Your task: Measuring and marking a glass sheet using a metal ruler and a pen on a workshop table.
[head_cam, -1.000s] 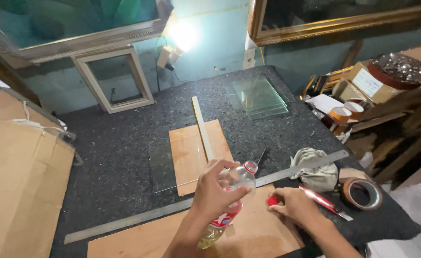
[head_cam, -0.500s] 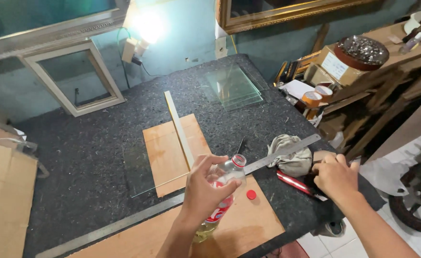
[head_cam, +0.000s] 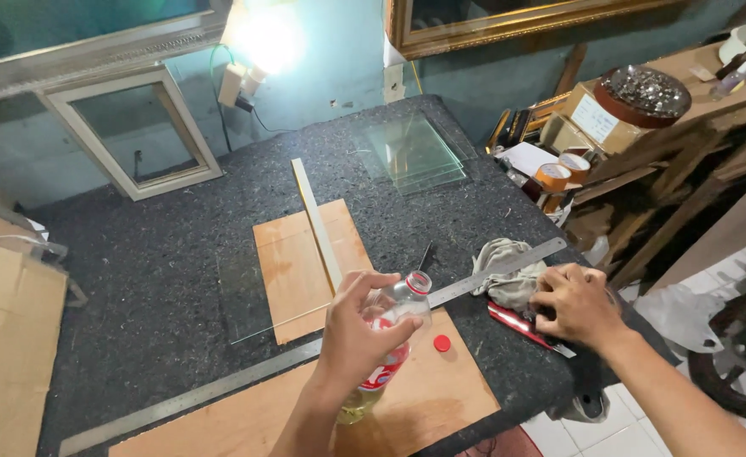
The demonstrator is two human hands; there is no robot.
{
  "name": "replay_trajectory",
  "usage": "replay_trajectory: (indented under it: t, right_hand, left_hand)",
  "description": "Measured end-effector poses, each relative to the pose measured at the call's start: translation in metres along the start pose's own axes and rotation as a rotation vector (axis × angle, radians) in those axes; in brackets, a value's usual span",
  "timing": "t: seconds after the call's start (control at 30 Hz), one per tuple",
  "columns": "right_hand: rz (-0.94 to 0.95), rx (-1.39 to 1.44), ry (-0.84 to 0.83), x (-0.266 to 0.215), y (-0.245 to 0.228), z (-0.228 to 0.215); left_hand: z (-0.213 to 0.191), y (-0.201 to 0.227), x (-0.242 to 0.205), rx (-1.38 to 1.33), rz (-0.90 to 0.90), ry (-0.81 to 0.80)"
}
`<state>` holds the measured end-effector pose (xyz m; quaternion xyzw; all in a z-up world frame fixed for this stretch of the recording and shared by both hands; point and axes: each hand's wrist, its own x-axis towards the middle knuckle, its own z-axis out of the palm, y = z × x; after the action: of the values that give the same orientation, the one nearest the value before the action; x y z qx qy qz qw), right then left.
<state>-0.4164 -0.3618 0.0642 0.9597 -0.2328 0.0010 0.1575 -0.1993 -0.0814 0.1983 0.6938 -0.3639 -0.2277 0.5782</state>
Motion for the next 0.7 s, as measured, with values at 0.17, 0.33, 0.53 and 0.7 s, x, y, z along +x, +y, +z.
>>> replay_trajectory:
  t: [0.17, 0.33, 0.53, 0.7]
  right_hand:
    - [0.241, 0.681, 0.093, 0.013, -0.026, -0.044]
    - [0.443, 1.253, -0.002, 0.039, -0.074, -0.137]
    - [0.150, 1.078, -0.088, 0.049, -0.100, -0.228]
    - [-0.188, 0.809, -0.009, 0.050, -0.096, -0.252]
  left_hand:
    - [-0.006, 0.001, -0.003, 0.020, 0.045, 0.041]
    - [-0.013, -0.003, -0.004, 0.044, 0.160, 0.101]
    - [-0.035, 0.002, -0.006, 0.398, 0.204, 0.138]
    - [-0.057, 0.006, -0.005, 0.681, 0.213, 0.083]
